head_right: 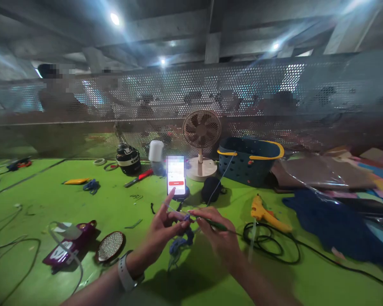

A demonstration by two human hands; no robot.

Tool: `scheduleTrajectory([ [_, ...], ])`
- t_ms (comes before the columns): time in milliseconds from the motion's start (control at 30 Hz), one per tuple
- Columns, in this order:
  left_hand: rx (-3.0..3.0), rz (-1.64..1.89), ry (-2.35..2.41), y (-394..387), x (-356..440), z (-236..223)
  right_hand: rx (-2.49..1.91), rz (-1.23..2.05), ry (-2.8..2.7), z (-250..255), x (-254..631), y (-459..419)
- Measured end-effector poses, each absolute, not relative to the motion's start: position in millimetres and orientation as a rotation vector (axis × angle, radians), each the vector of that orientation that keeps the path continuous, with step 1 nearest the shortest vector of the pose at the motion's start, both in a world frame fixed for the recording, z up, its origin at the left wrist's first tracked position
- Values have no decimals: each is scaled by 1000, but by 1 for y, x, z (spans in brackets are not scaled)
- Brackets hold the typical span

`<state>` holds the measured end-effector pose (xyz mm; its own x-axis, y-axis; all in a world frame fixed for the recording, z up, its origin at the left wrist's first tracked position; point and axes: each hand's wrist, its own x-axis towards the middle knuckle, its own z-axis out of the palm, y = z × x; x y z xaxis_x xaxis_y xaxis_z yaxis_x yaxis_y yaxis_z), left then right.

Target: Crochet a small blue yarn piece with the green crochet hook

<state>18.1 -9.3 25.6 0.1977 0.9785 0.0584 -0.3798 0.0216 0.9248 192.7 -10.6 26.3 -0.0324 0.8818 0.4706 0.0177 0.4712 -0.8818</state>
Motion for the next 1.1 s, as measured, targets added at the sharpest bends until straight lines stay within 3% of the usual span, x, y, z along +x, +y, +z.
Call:
scheduleTrajectory([
  [367,1121,1321,789,-9,19,22,-874,880,-1375,35,198,-10],
  [667,1095,1364,856,-10,27,28,-827,632,-1660,12,197,-9],
  [900,1170,1277,826,-12,29,23,-1052,1000,-1263,26,192,-10],
  [1100,1274,1254,883,-5,21,17,-891,1240,-982,22,193,0],
])
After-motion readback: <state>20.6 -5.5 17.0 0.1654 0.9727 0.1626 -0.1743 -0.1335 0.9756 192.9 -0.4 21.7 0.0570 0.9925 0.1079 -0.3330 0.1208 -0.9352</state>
